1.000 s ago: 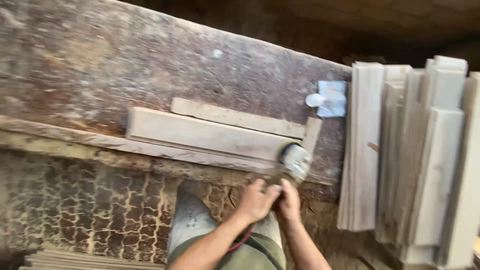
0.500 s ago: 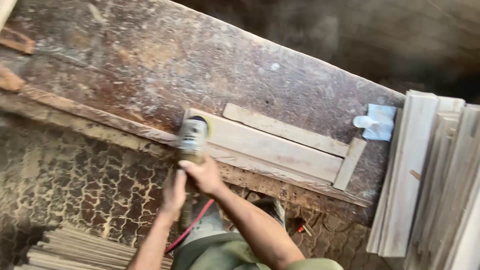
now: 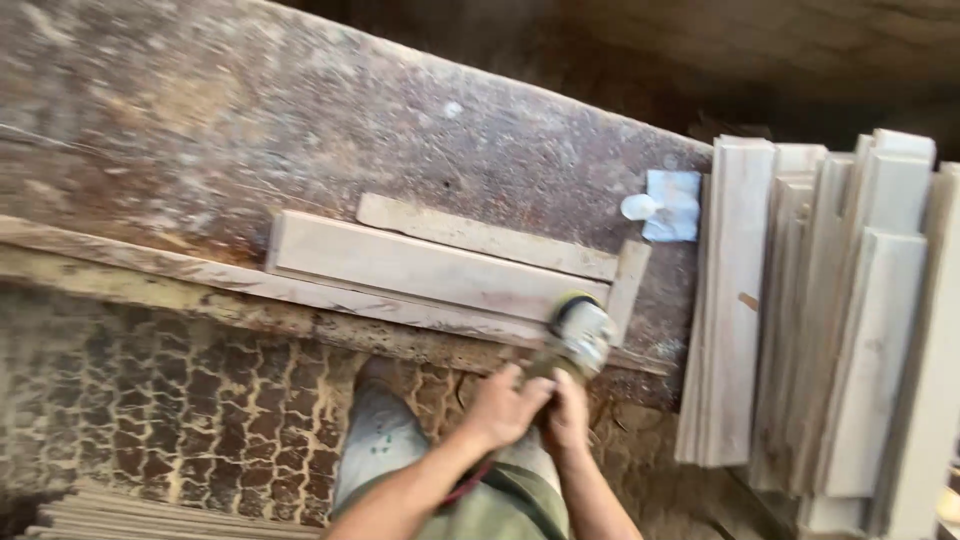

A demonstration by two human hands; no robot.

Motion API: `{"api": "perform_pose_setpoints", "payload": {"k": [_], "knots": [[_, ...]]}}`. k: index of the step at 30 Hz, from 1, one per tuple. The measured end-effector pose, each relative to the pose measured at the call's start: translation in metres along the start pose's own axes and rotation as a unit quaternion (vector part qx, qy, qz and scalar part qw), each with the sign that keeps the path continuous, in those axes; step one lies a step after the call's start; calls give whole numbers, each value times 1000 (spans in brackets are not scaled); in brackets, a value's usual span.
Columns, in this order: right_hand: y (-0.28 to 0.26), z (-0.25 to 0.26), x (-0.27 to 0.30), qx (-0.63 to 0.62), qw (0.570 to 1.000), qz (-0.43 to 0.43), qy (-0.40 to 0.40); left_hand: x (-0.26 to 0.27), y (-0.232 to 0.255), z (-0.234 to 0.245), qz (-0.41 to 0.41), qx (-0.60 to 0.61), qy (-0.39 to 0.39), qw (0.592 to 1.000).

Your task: Sanding wooden planks with a power tool and applying adhesive to them in a workshop.

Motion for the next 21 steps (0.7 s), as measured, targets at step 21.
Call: {"api": "perform_pose_setpoints", "payload": {"k": [21], "knots": [[44,-309,-13,241,920,-43,-307,103,-148,173,-73,208,266,938]]}}
Point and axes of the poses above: each hand's wrist, its own x-axis away from the middle knuckle, its own z-axis out of the back of the hand, y = z × x, the point moved 5 cm from there along -x, towards the middle knuckle, and after that the axes turned 9 degrees about -y, right-handed, at the moved point
